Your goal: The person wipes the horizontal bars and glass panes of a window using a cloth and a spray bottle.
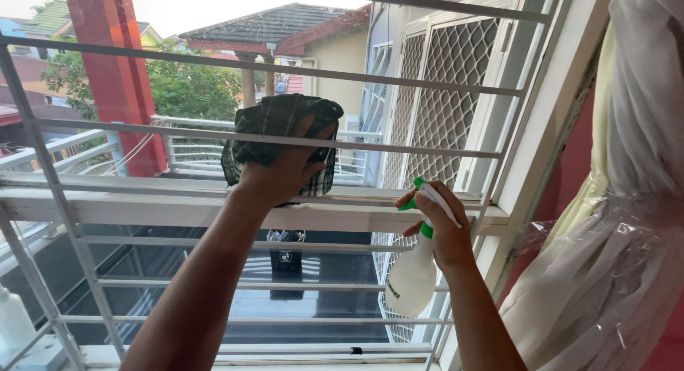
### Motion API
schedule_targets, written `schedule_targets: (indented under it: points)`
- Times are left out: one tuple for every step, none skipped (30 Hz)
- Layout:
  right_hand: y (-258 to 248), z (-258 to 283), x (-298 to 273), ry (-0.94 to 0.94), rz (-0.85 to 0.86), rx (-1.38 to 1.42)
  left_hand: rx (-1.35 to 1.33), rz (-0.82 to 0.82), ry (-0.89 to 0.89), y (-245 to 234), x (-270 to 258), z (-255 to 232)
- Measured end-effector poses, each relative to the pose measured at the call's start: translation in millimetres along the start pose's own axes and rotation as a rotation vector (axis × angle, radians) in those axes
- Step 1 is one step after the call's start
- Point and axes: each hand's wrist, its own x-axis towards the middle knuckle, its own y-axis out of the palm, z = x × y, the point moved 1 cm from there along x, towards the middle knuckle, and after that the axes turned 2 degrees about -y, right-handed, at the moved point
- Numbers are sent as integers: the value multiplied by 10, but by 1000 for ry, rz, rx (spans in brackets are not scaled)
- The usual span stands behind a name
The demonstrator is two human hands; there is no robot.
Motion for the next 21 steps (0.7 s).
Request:
schedule_targets:
  points:
    - [-22,-29,66,3,5,4,4,4,-5,38,52,-2]
    - [-27,-51,124,2,14,16,-7,33,-15,71,100,-3]
    - [-18,-70,171,2,24,28,-18,62,-26,94,131,2]
    - [7,-84,191,4,20,31,-18,66,-24,104,145,4]
    - [49,-99,206,11,31,14,-4,62,-19,108,148,8]
    - [92,-117,224,14,40,-3,10,54,-12,114,154,17]
    - [132,-131,254,13,35,-1,11,55,-7,117,167,31]
    - [152,-141,297,32,32,16,-16,68,-14,125,198,35]
    - [170,-145,330,51,29,33,-43,80,-22,129,220,42]
    - [217,-147,329,53,26,35,-43,84,-19,119,197,59]
    - [267,-148,319,53,12,-1,-26,47,-6,102,164,76]
    - [308,-147,324,53,2,-35,-7,9,4,78,146,100]
    - [327,-146,329,53,3,-32,-4,10,4,63,141,118]
    - [316,-152,340,51,-1,-33,4,25,-7,68,155,121]
    - [295,-162,349,48,-4,-34,11,39,-18,80,172,119]
    - [283,-174,344,48,-1,-31,14,39,-20,84,172,127]
    - [254,-184,343,45,6,-43,-18,49,-17,98,190,131]
    - [190,-196,390,44,21,-54,-47,60,-24,130,238,120]
    - [103,-202,446,46,34,-50,-41,62,-35,181,301,89]
    - [39,-214,485,62,42,-50,-13,20,-3,221,338,63]
    - [8,-231,512,77,51,-49,15,-21,29,244,349,54]
